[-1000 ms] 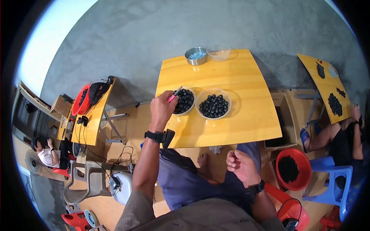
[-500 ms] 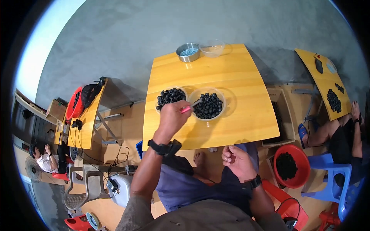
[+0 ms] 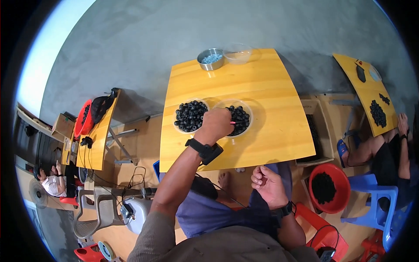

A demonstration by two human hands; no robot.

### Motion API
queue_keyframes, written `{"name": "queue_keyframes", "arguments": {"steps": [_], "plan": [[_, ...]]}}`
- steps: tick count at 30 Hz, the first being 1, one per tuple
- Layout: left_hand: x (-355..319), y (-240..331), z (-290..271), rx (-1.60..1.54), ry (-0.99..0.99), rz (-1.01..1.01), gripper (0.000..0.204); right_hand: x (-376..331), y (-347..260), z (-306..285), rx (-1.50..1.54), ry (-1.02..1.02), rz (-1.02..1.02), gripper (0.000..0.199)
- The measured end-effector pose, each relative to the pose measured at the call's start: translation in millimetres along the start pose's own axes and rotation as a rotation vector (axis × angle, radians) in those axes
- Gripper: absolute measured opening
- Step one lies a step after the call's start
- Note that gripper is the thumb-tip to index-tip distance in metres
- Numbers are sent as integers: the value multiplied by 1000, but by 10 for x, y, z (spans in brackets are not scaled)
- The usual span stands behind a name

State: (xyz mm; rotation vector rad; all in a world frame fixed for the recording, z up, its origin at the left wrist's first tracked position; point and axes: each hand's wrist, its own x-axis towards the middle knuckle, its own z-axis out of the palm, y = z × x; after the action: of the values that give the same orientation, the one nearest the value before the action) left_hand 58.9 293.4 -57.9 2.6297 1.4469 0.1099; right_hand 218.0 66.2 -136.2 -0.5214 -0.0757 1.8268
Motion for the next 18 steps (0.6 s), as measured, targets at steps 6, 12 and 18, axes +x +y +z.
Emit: {"name": "queue_keyframes", "arguments": {"steps": [6, 12, 18], "plan": [[-385, 55, -181, -327, 222, -50, 24, -52, -34, 54, -33, -42, -25, 19], [-1198, 325, -214, -960, 29, -46, 22, 6, -21, 423, -260, -120, -16, 25], [-1646, 439, -229, -1053, -32, -61, 21, -44, 153, 476, -448, -100, -54, 25]]}}
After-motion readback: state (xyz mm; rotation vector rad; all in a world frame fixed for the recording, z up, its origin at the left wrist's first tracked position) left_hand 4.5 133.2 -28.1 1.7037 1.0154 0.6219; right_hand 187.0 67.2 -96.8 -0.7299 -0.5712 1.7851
